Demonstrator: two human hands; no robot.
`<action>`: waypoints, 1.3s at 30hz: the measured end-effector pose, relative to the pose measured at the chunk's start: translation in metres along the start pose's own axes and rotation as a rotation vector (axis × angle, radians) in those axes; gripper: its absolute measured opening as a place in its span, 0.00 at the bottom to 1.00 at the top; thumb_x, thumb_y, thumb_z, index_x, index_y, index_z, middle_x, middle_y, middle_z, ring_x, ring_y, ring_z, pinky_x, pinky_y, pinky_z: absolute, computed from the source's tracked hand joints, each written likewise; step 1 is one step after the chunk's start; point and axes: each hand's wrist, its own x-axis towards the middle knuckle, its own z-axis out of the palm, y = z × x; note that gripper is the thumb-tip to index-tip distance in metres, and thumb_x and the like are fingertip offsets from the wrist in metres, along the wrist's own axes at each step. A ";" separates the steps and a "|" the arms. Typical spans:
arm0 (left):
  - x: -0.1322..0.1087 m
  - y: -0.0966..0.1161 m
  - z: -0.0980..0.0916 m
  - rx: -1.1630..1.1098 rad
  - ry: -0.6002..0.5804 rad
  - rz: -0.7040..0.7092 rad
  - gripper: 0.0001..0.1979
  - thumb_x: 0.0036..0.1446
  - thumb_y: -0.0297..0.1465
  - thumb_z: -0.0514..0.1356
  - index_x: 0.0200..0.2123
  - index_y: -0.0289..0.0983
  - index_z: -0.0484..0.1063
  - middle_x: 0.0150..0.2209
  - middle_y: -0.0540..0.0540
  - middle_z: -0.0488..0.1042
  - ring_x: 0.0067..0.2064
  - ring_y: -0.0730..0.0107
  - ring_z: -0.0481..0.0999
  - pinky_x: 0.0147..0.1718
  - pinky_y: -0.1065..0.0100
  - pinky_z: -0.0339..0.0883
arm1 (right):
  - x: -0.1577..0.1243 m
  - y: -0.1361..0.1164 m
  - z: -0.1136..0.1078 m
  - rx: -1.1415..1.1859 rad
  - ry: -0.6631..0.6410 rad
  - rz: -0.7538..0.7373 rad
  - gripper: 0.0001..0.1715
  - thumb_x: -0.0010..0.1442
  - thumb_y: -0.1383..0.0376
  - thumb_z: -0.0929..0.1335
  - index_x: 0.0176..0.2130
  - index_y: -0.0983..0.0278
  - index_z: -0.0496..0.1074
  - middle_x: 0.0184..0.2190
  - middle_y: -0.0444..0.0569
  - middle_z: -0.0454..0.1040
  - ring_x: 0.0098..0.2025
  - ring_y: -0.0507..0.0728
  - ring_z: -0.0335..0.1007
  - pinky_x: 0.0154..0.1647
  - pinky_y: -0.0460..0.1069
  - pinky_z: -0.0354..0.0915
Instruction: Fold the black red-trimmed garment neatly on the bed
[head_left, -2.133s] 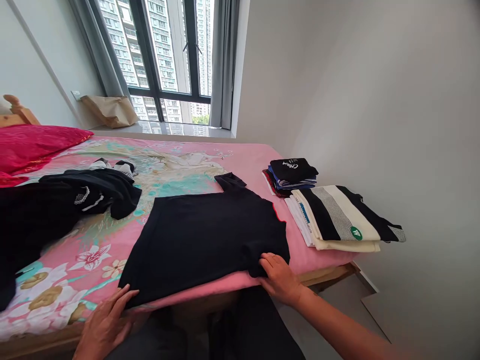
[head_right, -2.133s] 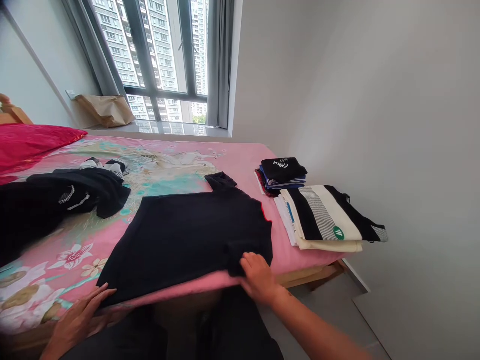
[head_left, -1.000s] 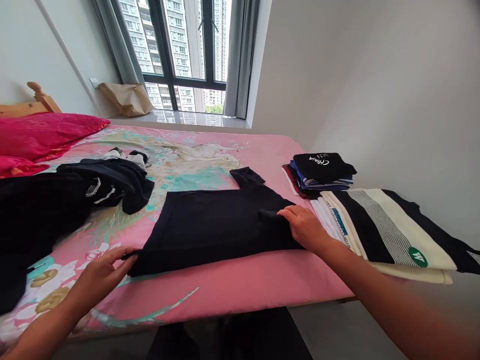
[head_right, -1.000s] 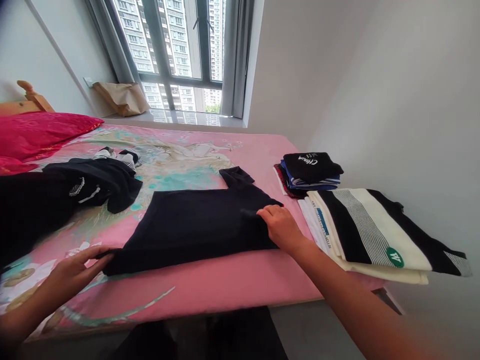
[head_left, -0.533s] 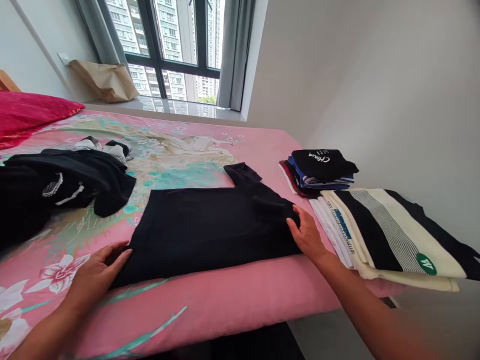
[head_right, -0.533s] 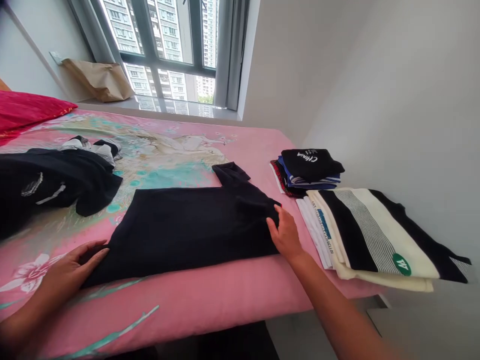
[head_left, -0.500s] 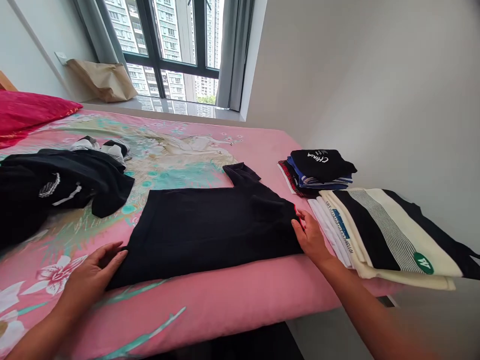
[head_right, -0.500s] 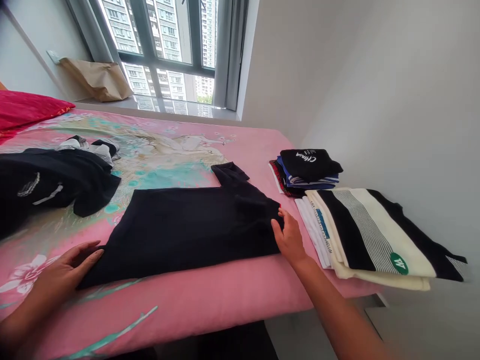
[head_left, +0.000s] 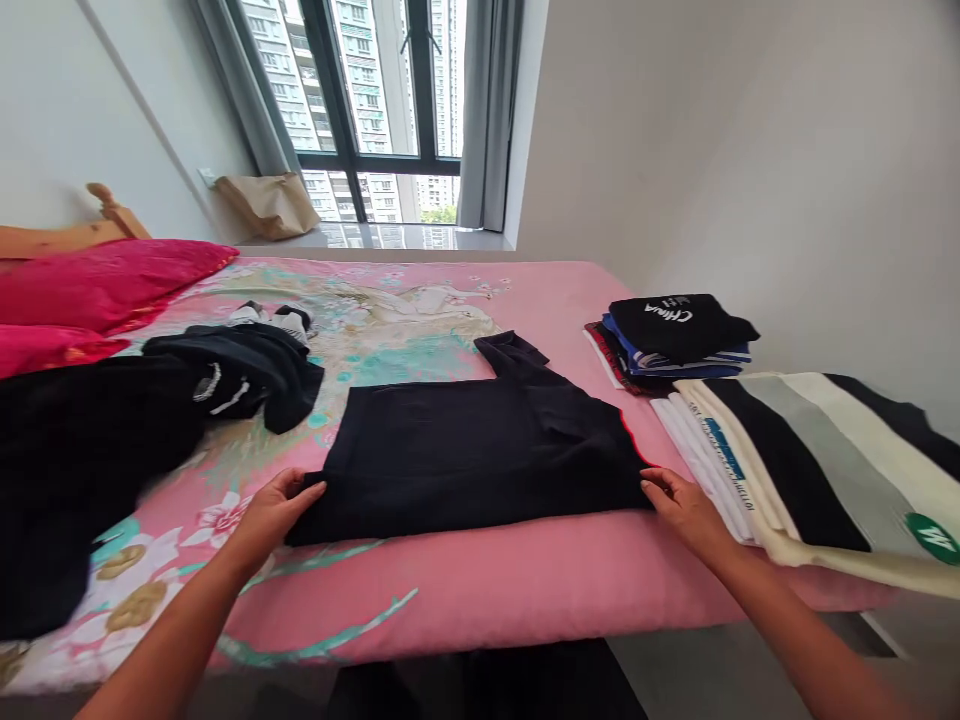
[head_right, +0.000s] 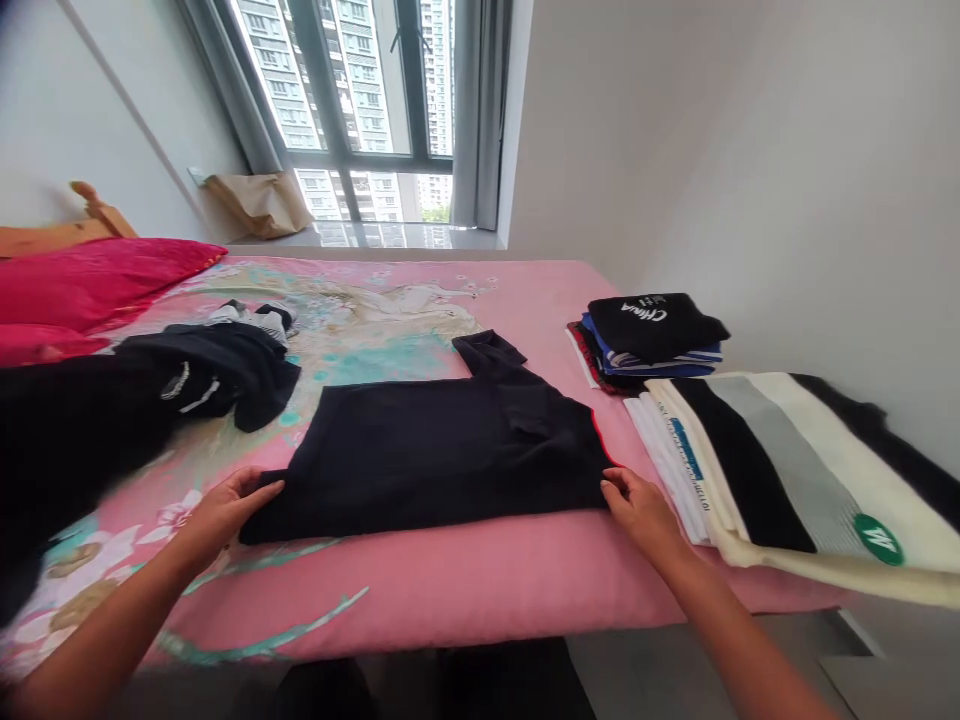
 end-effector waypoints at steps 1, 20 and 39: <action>-0.003 -0.001 0.001 -0.085 -0.031 -0.026 0.27 0.40 0.52 0.64 0.33 0.36 0.69 0.29 0.48 0.77 0.30 0.65 0.77 0.29 0.68 0.71 | 0.001 -0.001 0.001 -0.043 -0.014 0.010 0.26 0.53 0.49 0.60 0.42 0.64 0.70 0.35 0.52 0.76 0.38 0.61 0.72 0.40 0.54 0.64; -0.016 -0.014 0.002 0.298 -0.043 -0.048 0.35 0.45 0.39 0.61 0.57 0.35 0.61 0.54 0.35 0.68 0.59 0.49 0.63 0.54 0.56 0.59 | 0.000 0.011 0.015 -0.259 -0.061 0.157 0.30 0.53 0.42 0.60 0.41 0.61 0.71 0.38 0.52 0.77 0.40 0.65 0.73 0.36 0.54 0.64; -0.041 0.011 -0.007 0.310 -0.223 -0.186 0.34 0.36 0.38 0.64 0.50 0.34 0.65 0.23 0.54 0.65 0.29 0.63 0.69 0.26 0.68 0.60 | 0.003 0.014 0.002 -0.078 -0.224 0.101 0.18 0.47 0.51 0.63 0.29 0.62 0.69 0.20 0.44 0.70 0.25 0.56 0.66 0.26 0.48 0.56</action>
